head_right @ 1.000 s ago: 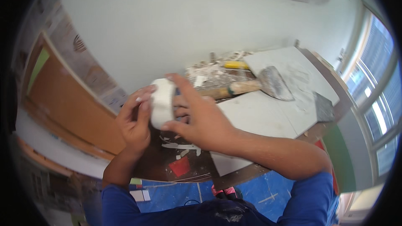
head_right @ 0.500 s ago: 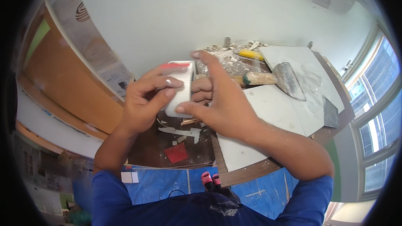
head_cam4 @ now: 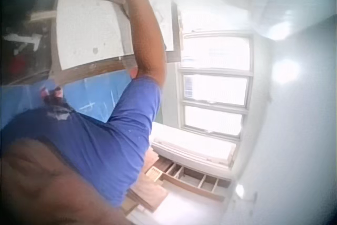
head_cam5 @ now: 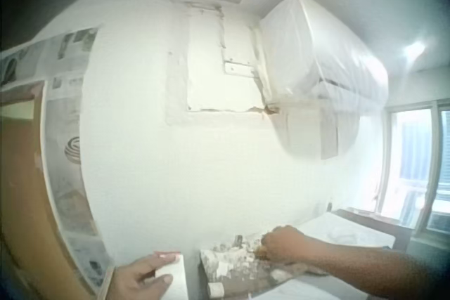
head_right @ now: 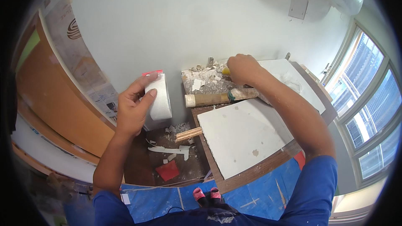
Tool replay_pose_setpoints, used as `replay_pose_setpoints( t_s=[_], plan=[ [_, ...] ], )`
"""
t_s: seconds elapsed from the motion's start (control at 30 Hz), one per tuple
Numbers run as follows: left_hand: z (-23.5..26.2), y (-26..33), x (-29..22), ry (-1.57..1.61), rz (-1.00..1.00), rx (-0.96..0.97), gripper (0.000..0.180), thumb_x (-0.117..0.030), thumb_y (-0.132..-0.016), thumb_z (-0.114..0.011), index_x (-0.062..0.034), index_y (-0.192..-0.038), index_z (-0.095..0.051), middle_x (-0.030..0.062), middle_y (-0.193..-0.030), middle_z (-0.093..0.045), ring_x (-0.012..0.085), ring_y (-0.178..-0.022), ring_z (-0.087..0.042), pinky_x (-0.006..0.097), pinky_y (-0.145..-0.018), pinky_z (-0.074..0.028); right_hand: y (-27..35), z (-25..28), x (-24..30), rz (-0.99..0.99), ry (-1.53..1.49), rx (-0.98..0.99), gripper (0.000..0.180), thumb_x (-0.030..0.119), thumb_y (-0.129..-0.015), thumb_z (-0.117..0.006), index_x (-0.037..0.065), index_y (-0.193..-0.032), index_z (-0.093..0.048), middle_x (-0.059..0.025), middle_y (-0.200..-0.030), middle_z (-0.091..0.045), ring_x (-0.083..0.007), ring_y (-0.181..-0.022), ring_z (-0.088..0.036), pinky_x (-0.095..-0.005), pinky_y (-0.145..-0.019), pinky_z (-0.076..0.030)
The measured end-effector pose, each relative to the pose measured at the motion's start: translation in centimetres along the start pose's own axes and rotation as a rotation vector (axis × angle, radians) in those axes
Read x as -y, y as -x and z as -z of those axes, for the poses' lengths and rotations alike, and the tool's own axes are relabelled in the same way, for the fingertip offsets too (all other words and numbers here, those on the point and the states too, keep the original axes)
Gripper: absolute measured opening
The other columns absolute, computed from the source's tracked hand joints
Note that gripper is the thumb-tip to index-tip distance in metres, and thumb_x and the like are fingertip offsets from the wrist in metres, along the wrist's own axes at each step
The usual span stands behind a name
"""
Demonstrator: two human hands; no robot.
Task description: The person applies a strip of white tape over a damaged area on a wall, smooths it down, and then uses a putty knife and trowel to spread plaster over the taped section. The person repeatedly applies and smooths the plaster to cover the repair area.
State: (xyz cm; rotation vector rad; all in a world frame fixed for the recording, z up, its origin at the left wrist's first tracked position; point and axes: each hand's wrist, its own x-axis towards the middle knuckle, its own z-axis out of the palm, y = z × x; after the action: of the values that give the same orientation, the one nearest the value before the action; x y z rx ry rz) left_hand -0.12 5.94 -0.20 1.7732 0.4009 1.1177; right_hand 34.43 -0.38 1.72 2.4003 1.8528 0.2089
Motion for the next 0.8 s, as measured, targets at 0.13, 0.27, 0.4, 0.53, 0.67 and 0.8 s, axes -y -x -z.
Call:
replay_pose_setpoints(
  t_s=[0.13,0.27,0.4,0.53,0.67,0.8],
  plan=[
    [-0.1,0.3,0.2,-0.013,0.0,-0.049,0.039,0.0,-0.1,-0.067,0.0024,-0.139,-0.067,0.0102,-0.13,-0.069,0.0154,-0.115,-0.064,0.028,-0.093,-0.058,-2.1,-0.7,-0.9,0.032,0.148,0.076,0.035,0.026,-0.086,-0.08,0.01,-0.117,-0.078,-0.0116,-0.115,-0.076,-0.0302,-0.122,-0.067,-0.0482,-0.107,-0.048],
    [0.4,-0.1,1.5,-0.01,-0.022,-0.075,0.039,0.0,-0.099,-0.068,0.0026,-0.138,-0.068,0.0101,-0.129,-0.07,0.0137,-0.112,-0.064,0.028,-0.094,-0.055,-2.2,-0.9,-1.3,0.057,0.041,-0.011,0.03,0.024,-0.09,-0.075,0.01,-0.117,-0.078,-0.0123,-0.118,-0.076,-0.0281,-0.131,-0.061,-0.0502,-0.11,-0.044],
    [0.8,-0.6,1.9,0.021,0.047,-0.089,0.04,0.0,-0.098,-0.068,0.0023,-0.138,-0.068,0.0099,-0.128,-0.072,0.0125,-0.109,-0.063,0.029,-0.096,-0.051,-2.6,-1.7,-3.5,0.104,-0.334,-0.162,0.035,0.024,-0.095,-0.073,0.005,-0.125,-0.073,-0.0158,-0.118,-0.076,-0.031,-0.119,-0.068,-0.0474,-0.106,-0.049],
    [1.0,-0.6,2.1,0.012,0.033,-0.09,0.041,0.0,-0.098,-0.069,0.0024,-0.139,-0.068,0.0099,-0.127,-0.072,0.0124,-0.106,-0.063,0.029,-0.096,-0.052,-1.7,-1.0,-1.8,0.19,-0.687,-0.378,0.037,0.025,-0.104,-0.065,0.001,-0.131,-0.065,-0.0185,-0.113,-0.075,-0.0314,-0.102,-0.072,-0.0433,-0.095,-0.055],
    [0.7,-0.8,2.4,0.04,-0.026,-0.085,0.044,0.0,-0.096,-0.07,0.0011,-0.14,-0.067,0.0123,-0.131,-0.072,0.014,-0.112,-0.064,0.03,-0.098,-0.052,0.6,2.1,1.1,0.231,-0.936,-0.503,0.035,0.024,-0.109,-0.058,0.0,-0.134,-0.06,-0.0183,-0.11,-0.073,-0.0293,-0.098,-0.071,-0.0407,-0.089,-0.056],
    [0.9,-0.4,1.6,-0.064,-0.042,-0.053,0.049,-0.001,-0.095,-0.073,-0.0003,-0.143,-0.065,0.0135,-0.138,-0.068,0.0143,-0.115,-0.063,0.031,-0.101,-0.051,5.3,6.1,5.2,0.439,-0.485,-0.534,0.031,0.015,-0.106,-0.058,0.002,-0.134,-0.06,-0.0177,-0.108,-0.069,-0.032,-0.095,-0.07,-0.0396,-0.083,-0.057]
  ],
)
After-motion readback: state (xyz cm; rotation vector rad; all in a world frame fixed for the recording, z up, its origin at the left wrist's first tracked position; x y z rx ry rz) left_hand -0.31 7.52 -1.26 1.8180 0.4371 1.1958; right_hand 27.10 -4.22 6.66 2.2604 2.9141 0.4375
